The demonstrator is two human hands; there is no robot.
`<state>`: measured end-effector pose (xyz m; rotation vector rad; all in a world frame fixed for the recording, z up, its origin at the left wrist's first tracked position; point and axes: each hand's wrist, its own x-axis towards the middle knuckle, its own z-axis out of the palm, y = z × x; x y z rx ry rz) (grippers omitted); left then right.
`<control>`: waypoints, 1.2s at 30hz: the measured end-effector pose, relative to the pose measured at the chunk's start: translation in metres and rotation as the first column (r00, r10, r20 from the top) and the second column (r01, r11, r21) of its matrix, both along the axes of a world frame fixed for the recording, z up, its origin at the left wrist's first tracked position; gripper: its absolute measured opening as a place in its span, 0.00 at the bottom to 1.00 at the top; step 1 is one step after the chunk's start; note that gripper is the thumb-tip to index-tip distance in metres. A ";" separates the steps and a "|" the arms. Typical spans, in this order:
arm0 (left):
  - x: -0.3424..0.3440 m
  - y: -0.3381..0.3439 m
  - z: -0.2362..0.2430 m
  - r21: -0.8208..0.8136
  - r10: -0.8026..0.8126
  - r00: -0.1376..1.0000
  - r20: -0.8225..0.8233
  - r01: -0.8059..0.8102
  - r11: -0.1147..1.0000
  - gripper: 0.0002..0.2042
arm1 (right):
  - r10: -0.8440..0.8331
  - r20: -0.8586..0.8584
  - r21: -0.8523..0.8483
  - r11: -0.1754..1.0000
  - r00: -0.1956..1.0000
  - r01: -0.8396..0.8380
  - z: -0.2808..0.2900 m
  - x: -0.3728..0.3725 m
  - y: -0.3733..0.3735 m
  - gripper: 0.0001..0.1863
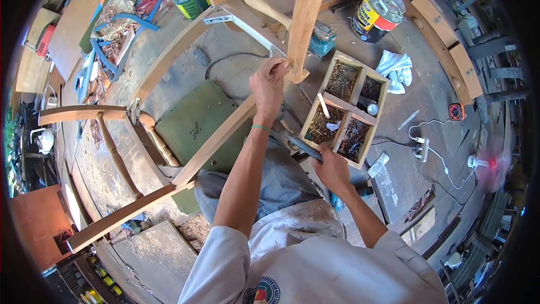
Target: Repairing a wooden chair by using a drill to secure joints and a hammer to fix wood pieces.
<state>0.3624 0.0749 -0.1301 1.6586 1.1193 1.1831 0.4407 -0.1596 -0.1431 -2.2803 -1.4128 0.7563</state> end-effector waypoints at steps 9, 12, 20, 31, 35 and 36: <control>-0.006 -0.001 0.000 0.088 -0.035 0.998 -0.061 0.040 0.995 0.04 | -0.239 -0.338 0.042 0.962 0.910 0.268 0.009 0.012 -0.055 0.17; -0.010 0.001 -0.001 0.093 -0.039 0.997 -0.071 0.045 0.995 0.05 | -0.152 -0.437 0.151 0.959 0.887 0.238 0.047 0.021 -0.041 0.11; -0.010 0.002 -0.015 0.198 -0.048 0.998 -0.037 0.055 0.979 0.05 | 0.023 -0.167 0.299 0.954 0.986 0.028 0.113 0.054 0.049 0.13; -0.008 -0.004 -0.008 0.249 -0.023 0.994 -0.110 0.050 0.967 0.04 | 0.274 0.277 0.330 0.873 0.921 -0.359 0.136 0.063 0.095 0.24; -0.008 -0.003 -0.014 0.278 -0.002 0.997 -0.078 0.024 0.960 0.05 | 0.267 0.325 0.357 0.854 0.907 -0.379 0.140 0.058 0.097 0.24; -0.009 -0.003 -0.015 0.294 0.009 0.995 -0.099 0.020 0.956 0.04 | 0.269 0.334 0.361 0.849 0.904 -0.386 0.142 0.055 0.095 0.24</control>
